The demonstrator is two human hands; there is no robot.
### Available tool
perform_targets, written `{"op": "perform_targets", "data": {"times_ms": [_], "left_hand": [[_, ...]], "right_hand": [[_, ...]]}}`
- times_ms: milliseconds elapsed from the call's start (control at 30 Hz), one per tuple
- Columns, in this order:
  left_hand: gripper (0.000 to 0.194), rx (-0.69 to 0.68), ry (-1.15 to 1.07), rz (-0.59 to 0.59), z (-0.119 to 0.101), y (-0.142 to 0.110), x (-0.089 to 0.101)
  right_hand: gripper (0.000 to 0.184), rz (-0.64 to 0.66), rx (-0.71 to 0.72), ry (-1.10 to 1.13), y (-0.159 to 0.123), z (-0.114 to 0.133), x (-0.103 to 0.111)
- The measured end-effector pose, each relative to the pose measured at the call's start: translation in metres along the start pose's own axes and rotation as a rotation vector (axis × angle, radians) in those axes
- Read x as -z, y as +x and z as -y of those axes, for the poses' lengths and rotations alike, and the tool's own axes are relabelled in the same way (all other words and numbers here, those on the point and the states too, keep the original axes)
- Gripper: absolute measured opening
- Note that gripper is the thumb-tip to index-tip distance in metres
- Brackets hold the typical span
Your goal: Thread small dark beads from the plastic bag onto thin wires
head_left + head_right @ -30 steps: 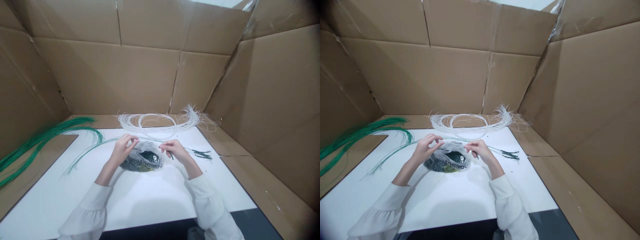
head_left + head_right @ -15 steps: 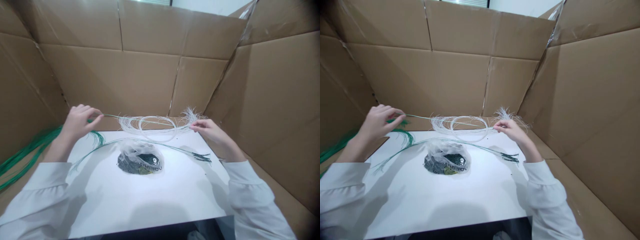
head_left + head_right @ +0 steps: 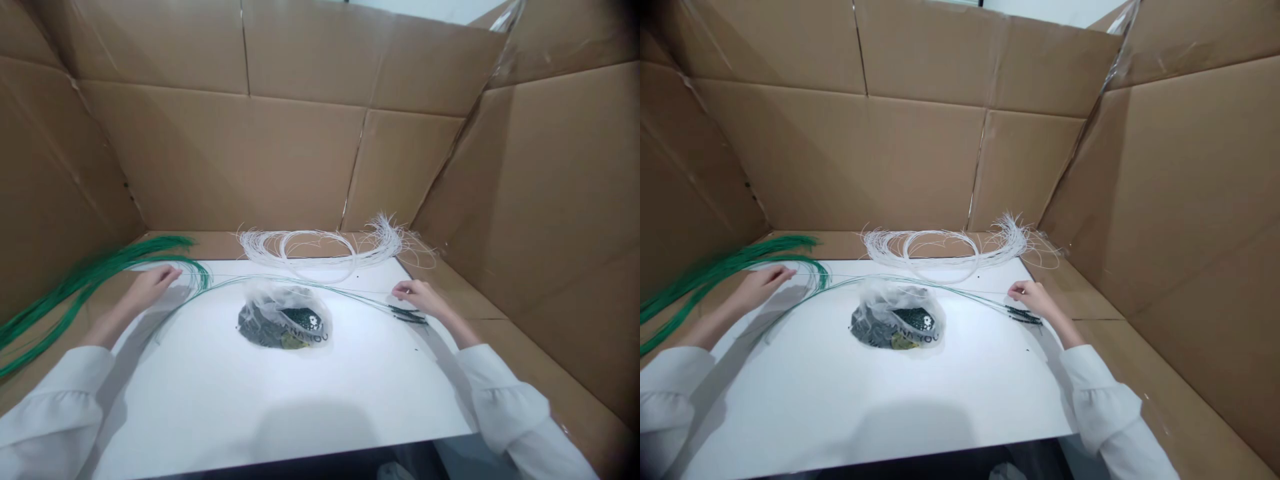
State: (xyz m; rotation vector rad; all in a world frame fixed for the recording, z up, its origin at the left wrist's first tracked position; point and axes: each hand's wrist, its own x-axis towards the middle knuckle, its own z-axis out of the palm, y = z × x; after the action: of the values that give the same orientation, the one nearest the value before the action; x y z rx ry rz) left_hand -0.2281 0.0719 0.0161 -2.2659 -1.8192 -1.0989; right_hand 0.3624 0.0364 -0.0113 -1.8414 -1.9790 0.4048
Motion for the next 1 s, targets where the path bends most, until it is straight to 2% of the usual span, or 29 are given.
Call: {"op": "perform_targets", "data": {"times_ms": [100,200,267,333,400,500,600,700,800,867,1000], "left_hand": [[0.042,0.073,-0.002,0.04,0.003,0.001,-0.016],[0.042,0.14,-0.023,-0.036,0.002,0.005,-0.024],[0.041,0.182,-0.044,-0.108,-0.004,0.011,-0.024],[0.039,0.21,-0.023,-0.127,-0.012,0.017,-0.021],[0.038,0.2,0.03,-0.046,-0.02,0.022,-0.019],[0.037,0.118,0.059,0.194,-0.027,0.023,-0.02],[0.032,0.042,0.077,0.4,-0.025,0.018,-0.027],[0.028,0.02,0.121,0.46,-0.015,0.013,-0.033],[0.034,0.023,0.16,0.436,-0.008,0.014,-0.038],[0.048,0.003,0.153,0.417,-0.012,0.018,-0.047],[0.056,-0.11,0.06,0.454,-0.044,0.031,-0.082]], "right_hand": [[0.022,-0.1,-0.009,-0.054,-0.001,0.002,-0.014],[0.027,-0.195,-0.037,-0.097,-0.001,0.004,-0.016],[0.031,-0.261,-0.067,-0.124,0.0,0.007,-0.012],[0.033,-0.306,-0.096,-0.155,0.001,0.009,-0.008],[0.032,-0.293,-0.109,-0.189,0.0,0.012,-0.008],[0.024,-0.179,-0.096,-0.242,-0.008,0.015,-0.015],[0.019,-0.075,-0.08,-0.296,-0.018,0.017,-0.026],[0.02,-0.041,-0.083,-0.358,-0.027,0.018,-0.031],[0.023,-0.057,-0.077,-0.413,-0.029,0.03,-0.034],[0.028,-0.06,-0.011,-0.413,-0.025,0.05,-0.04],[0.038,0.027,0.455,-0.179,-0.003,0.108,-0.066]]}}
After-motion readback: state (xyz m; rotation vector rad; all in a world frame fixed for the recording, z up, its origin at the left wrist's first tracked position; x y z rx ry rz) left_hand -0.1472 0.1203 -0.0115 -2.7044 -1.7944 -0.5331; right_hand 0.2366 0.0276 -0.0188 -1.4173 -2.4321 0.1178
